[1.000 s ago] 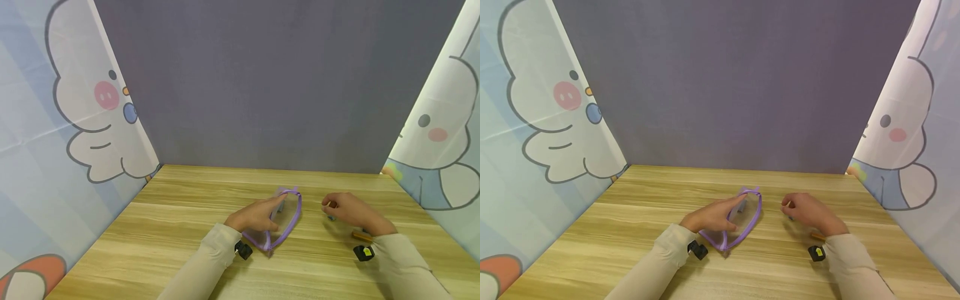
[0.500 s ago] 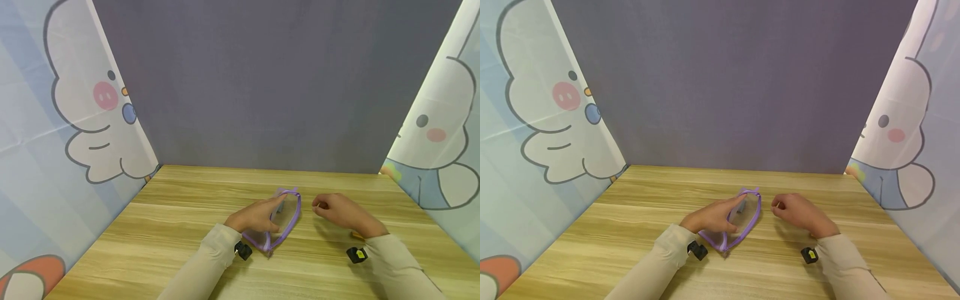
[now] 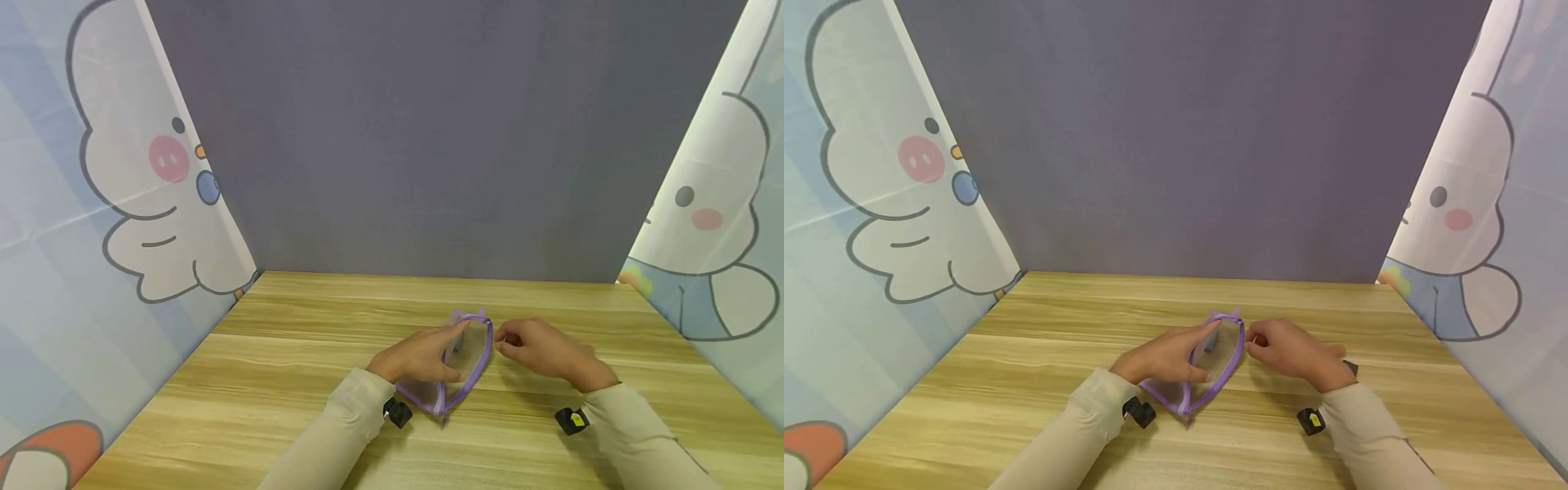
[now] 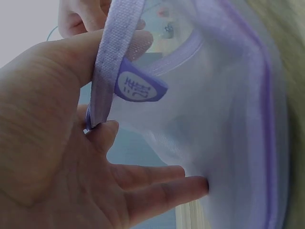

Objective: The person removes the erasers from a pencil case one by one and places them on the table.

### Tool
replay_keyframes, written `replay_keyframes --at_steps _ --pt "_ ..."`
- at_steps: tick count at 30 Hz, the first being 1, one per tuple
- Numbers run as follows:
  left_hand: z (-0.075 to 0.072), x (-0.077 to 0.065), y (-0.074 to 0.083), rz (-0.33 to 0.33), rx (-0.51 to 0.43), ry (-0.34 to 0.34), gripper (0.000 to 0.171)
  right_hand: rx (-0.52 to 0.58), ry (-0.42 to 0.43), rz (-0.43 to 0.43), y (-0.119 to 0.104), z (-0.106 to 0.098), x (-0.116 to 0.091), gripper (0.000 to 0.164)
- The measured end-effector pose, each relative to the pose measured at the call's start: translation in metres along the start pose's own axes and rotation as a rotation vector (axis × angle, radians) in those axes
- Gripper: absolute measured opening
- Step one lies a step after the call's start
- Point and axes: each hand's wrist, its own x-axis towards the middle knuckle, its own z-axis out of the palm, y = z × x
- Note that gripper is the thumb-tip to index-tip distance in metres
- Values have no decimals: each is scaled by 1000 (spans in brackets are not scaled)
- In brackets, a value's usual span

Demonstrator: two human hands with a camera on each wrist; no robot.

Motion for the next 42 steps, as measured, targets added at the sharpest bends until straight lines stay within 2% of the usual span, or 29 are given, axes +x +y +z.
replay_keyframes --at_steps 6,13,26,42 --pt "0 0 2 11 -16 -7 96 37 -26 14 -1 1 0 12" --pt "1 0 3 -18 -63 -69 90 86 -48 22 -5 2 2 15" --pt "4 -1 5 -26 1 -59 88 125 -32 24 -7 14 7 14" --pt "2 -1 8 -14 -17 -86 89 85 -43 33 -7 18 7 15"
